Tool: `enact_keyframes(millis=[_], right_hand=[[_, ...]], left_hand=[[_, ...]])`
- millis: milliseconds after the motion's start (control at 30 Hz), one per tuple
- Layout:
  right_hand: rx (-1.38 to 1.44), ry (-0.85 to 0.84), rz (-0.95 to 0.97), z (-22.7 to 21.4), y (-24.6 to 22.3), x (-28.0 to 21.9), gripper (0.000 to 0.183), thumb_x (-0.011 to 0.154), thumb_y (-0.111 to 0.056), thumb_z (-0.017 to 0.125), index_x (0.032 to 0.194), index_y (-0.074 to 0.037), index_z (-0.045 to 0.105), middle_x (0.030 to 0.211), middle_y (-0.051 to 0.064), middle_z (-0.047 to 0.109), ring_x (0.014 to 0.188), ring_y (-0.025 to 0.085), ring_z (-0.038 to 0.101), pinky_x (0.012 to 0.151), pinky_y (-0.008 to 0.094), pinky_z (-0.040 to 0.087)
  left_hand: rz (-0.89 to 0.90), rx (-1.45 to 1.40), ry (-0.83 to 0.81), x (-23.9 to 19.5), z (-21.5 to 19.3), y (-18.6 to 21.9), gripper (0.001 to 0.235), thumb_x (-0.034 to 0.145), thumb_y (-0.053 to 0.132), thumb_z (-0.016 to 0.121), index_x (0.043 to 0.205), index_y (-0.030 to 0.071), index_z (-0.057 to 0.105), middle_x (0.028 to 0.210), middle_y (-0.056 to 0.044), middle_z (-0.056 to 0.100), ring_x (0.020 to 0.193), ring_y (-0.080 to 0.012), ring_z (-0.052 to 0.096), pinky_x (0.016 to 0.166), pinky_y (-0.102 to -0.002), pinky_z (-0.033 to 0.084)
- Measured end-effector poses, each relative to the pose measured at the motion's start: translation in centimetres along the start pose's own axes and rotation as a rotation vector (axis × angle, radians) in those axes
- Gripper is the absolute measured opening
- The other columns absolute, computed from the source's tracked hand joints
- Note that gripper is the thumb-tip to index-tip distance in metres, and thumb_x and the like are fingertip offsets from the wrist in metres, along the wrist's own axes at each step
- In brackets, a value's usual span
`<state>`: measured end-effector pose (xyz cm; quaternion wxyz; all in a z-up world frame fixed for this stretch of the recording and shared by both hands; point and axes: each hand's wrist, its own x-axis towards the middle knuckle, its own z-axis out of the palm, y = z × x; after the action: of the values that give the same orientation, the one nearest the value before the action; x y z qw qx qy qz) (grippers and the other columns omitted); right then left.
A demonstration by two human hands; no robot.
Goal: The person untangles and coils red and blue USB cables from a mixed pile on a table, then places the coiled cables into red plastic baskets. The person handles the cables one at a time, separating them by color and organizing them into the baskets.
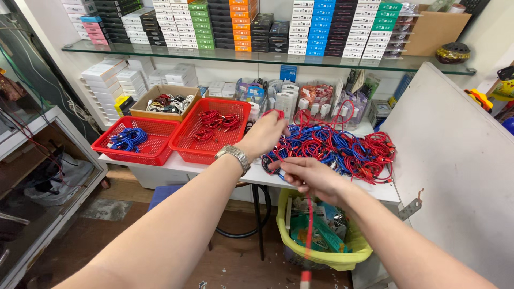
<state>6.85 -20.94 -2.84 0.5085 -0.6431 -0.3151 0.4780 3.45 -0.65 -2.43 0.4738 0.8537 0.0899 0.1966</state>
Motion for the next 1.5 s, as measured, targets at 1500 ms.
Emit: enact_keyframes(millis=[1500], right_hand=[[-0.280, 0.271, -0.224, -6.2, -3.4, -0.4, 0.023, 0.096, -0.029, 0.067, 0.103, -0.008, 0.069, 0.092, 0.002, 0.073, 0.081, 0.009, 0.064, 0.073, 0.027, 0.052]], left_hand=[[-0.534, -1.021, -0.548, -2.5, 1.4, 0.8, 0.015, 0.100, 0.019, 0.066, 0.103, 0.004, 0.068, 0.085, -0.002, 0.069, 0.090, -0.0170, 0.069, 0.097, -0.036, 0.053]])
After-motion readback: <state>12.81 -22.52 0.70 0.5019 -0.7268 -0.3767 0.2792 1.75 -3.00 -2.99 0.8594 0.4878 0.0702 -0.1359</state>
